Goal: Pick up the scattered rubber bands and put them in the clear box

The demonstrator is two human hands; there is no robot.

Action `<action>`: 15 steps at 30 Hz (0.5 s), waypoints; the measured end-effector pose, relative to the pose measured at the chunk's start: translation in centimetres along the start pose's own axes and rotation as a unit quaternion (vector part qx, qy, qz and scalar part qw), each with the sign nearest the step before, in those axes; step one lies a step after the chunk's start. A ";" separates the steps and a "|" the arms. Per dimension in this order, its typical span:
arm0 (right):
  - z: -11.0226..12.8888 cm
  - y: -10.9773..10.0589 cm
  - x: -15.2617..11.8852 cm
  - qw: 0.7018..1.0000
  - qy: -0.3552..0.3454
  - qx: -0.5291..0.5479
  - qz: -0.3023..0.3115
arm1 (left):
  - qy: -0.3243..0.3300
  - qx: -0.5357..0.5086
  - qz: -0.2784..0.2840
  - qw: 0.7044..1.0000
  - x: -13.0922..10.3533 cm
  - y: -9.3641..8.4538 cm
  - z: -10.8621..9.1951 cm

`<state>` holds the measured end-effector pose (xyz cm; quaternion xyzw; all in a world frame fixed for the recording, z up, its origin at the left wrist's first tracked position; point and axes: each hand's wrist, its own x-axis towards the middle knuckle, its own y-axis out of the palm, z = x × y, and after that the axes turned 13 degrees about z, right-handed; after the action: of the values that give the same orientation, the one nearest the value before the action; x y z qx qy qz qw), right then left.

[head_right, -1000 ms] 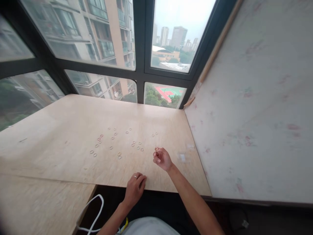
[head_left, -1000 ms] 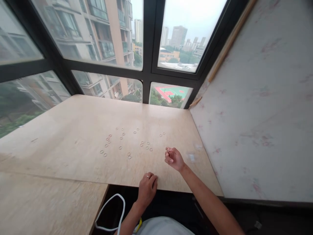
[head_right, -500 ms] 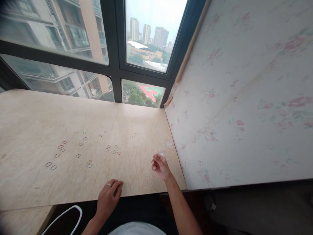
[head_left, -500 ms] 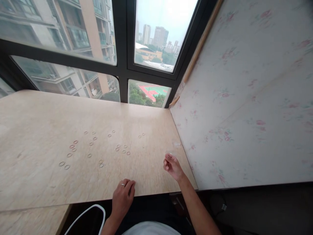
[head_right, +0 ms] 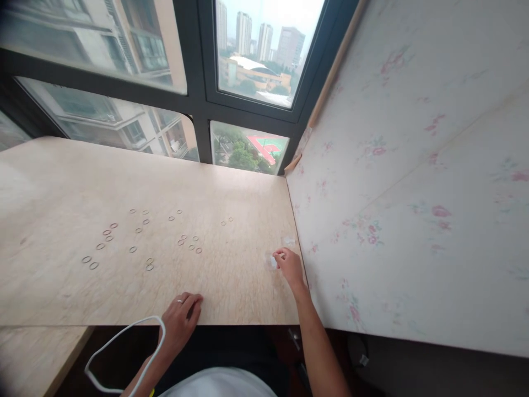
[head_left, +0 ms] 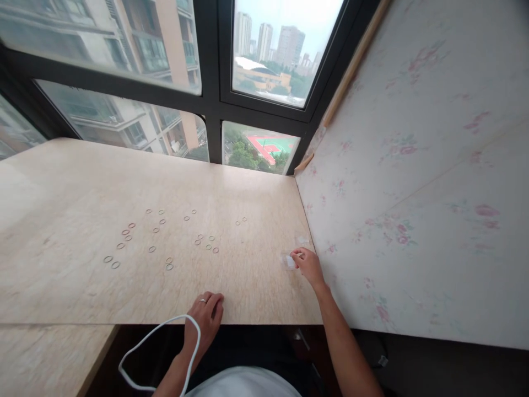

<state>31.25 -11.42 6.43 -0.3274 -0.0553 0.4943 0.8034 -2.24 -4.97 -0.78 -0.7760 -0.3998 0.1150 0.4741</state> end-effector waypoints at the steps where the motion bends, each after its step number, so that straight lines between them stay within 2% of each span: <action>1: 0.0 0.0 0.2 1.000 0.000 -0.027 0.004 | -0.004 0.003 0.000 1.000 0.0 0.0 -0.1; 7: 0.0 -1.3 -0.5 0.988 0.018 -0.151 -0.022 | -0.049 0.025 0.016 0.998 0.2 -0.2 -0.9; 11: -0.7 -1.9 -2.2 0.977 0.068 -0.201 -0.028 | -0.067 0.025 0.047 0.996 0.2 -0.6 -1.2; 15: -1.3 -1.4 -3.9 0.966 0.129 -0.222 -0.032 | -0.075 -0.002 0.088 0.993 0.5 -1.3 -1.0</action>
<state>30.90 -15.71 7.15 -0.5561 -0.0699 0.3978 0.7263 -1.98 -4.96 0.92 -0.7981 -0.3646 0.2134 0.4296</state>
